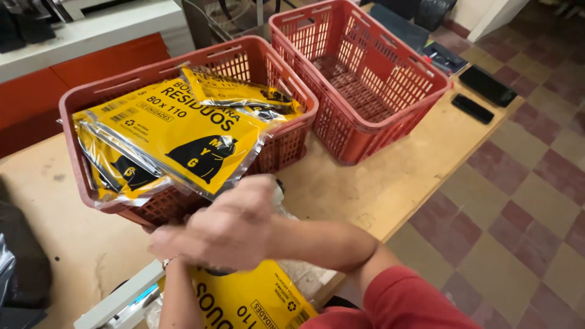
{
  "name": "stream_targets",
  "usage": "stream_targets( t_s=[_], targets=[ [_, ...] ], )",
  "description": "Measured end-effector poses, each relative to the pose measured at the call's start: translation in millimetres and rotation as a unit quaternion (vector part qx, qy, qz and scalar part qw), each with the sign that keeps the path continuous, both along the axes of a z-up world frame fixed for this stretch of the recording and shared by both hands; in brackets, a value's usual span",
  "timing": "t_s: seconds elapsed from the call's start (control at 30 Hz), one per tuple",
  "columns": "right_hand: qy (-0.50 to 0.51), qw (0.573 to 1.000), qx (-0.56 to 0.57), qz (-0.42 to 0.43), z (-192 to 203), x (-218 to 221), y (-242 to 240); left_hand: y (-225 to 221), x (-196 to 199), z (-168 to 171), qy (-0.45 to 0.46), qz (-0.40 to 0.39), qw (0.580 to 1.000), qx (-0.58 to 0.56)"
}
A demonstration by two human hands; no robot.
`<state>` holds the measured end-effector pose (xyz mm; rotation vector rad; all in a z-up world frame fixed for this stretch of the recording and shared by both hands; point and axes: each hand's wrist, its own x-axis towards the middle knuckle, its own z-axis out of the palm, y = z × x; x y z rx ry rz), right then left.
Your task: Sealing yellow plastic bags using a manual heat sealer and organizing them in crates.
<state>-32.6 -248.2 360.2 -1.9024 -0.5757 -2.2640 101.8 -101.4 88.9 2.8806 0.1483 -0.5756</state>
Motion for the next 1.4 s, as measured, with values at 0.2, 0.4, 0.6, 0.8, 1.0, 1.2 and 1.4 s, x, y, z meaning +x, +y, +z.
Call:
stream_targets(
  t_s=[0.2,0.4,0.6,0.8,1.0,1.2,1.4],
  targets=[
    [0.119,0.99,0.039,-0.06,10,-29,-73,-10,2,14,0.027,0.022,0.999,-0.006],
    [0.151,0.986,0.055,-0.047,-26,-40,-113,-9,0,16,0.021,0.028,0.999,-0.01],
    [0.471,0.875,0.097,0.055,-152,-75,-78,-10,-9,31,-0.012,0.016,1.0,-0.016],
    [0.787,0.606,0.066,-0.093,-312,-87,-66,2,8,-24,-0.194,-0.026,0.98,-0.047],
    [0.789,0.598,0.07,-0.12,-296,-81,-53,23,9,-20,-0.408,-0.006,0.901,-0.146],
    [0.787,0.604,0.095,-0.083,-319,-72,-57,59,-97,5,-0.502,0.002,0.843,-0.193],
    [0.801,0.537,0.265,0.002,-277,-36,-39,66,-173,-66,-0.343,0.091,0.924,-0.144]
  ],
)
